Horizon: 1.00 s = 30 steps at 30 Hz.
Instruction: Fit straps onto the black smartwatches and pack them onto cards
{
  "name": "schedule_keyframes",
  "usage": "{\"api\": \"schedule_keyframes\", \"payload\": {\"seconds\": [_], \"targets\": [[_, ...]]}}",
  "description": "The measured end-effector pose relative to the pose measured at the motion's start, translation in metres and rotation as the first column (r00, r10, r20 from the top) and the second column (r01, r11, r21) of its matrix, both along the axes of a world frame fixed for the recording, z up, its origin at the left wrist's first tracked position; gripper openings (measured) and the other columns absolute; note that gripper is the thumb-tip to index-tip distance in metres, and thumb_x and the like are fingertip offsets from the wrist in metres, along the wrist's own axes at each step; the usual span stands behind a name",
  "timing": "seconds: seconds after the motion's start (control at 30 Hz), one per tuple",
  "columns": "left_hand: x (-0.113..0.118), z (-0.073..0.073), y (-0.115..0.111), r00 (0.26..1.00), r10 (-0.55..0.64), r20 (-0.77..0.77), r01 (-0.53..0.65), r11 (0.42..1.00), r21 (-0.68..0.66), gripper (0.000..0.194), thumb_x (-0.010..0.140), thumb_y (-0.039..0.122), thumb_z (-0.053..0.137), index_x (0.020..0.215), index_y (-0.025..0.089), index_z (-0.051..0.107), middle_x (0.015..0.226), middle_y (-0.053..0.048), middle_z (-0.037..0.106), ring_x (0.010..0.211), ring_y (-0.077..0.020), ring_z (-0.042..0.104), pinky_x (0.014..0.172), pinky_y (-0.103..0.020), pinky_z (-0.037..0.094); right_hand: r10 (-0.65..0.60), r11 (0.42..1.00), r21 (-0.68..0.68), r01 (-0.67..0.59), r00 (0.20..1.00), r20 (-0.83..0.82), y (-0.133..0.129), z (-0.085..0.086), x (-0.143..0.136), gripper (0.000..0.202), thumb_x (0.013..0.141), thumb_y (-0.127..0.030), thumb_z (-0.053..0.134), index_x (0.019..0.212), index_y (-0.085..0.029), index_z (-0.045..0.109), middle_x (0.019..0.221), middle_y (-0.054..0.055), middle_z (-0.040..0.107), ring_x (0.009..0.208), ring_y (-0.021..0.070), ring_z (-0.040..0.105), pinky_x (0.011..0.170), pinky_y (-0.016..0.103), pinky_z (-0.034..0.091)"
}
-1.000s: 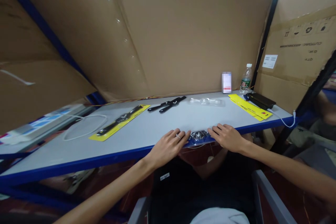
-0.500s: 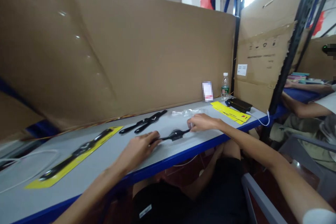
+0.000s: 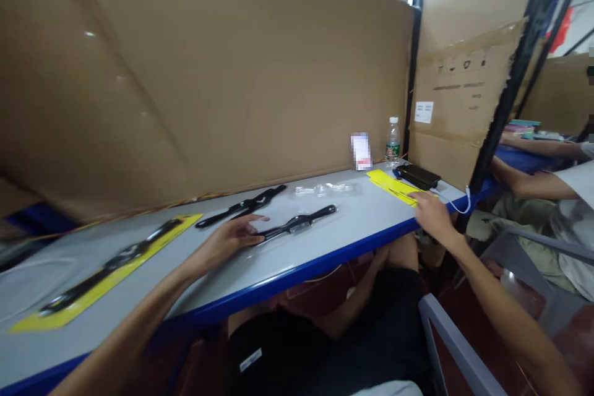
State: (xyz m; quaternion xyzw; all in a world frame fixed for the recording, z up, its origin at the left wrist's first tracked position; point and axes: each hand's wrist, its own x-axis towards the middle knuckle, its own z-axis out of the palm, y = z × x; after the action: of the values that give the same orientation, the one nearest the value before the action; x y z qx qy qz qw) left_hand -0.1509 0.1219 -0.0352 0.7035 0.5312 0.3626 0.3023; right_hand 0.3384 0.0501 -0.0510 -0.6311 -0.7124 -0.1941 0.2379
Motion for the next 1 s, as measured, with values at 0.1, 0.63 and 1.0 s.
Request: {"api": "schedule_keyframes", "payload": {"seconds": [0.1,0.63,1.0], "targets": [[0.002,0.003,-0.008,0.998,0.025,0.061,-0.022,0.999,-0.049,0.056,0.053,0.041,0.085,0.103,0.02,0.071,0.074,0.0,0.066,0.072,-0.0205,0.063,0.069,-0.032,0.048,0.002,0.999,-0.032,0.006,0.973,0.232,-0.007,-0.023,0.055,0.058,0.08,0.002,0.049,0.137,-0.006,0.06,0.137,0.019,0.065,0.12,0.0305,0.06,0.099,0.042,0.052],[-0.019,-0.022,-0.015,0.898,0.271,0.347,-0.276,0.96,-0.034,0.036,0.052,0.032,0.082,0.076,0.017,0.06,0.066,0.0,0.065,0.06,-0.0148,0.058,0.061,-0.028,0.041,0.163,0.97,0.126,-0.207,0.941,0.295,-0.005,-0.011,0.115,0.035,0.1,-0.026,0.044,0.114,-0.018,0.075,0.105,0.014,0.069,0.093,0.0251,0.066,0.072,0.034,0.053],[-0.015,-0.027,-0.008,0.928,0.231,0.294,-0.246,0.969,0.015,0.033,0.064,0.032,0.077,0.083,0.02,0.053,0.065,0.004,0.057,0.058,-0.0127,0.049,0.058,-0.024,0.035,0.201,0.814,0.497,0.3,0.658,-0.726,-0.031,0.022,0.062,0.024,0.088,-0.055,0.066,0.088,-0.031,0.064,0.068,0.009,0.059,0.054,0.0269,0.057,0.049,0.045,0.041]]}}
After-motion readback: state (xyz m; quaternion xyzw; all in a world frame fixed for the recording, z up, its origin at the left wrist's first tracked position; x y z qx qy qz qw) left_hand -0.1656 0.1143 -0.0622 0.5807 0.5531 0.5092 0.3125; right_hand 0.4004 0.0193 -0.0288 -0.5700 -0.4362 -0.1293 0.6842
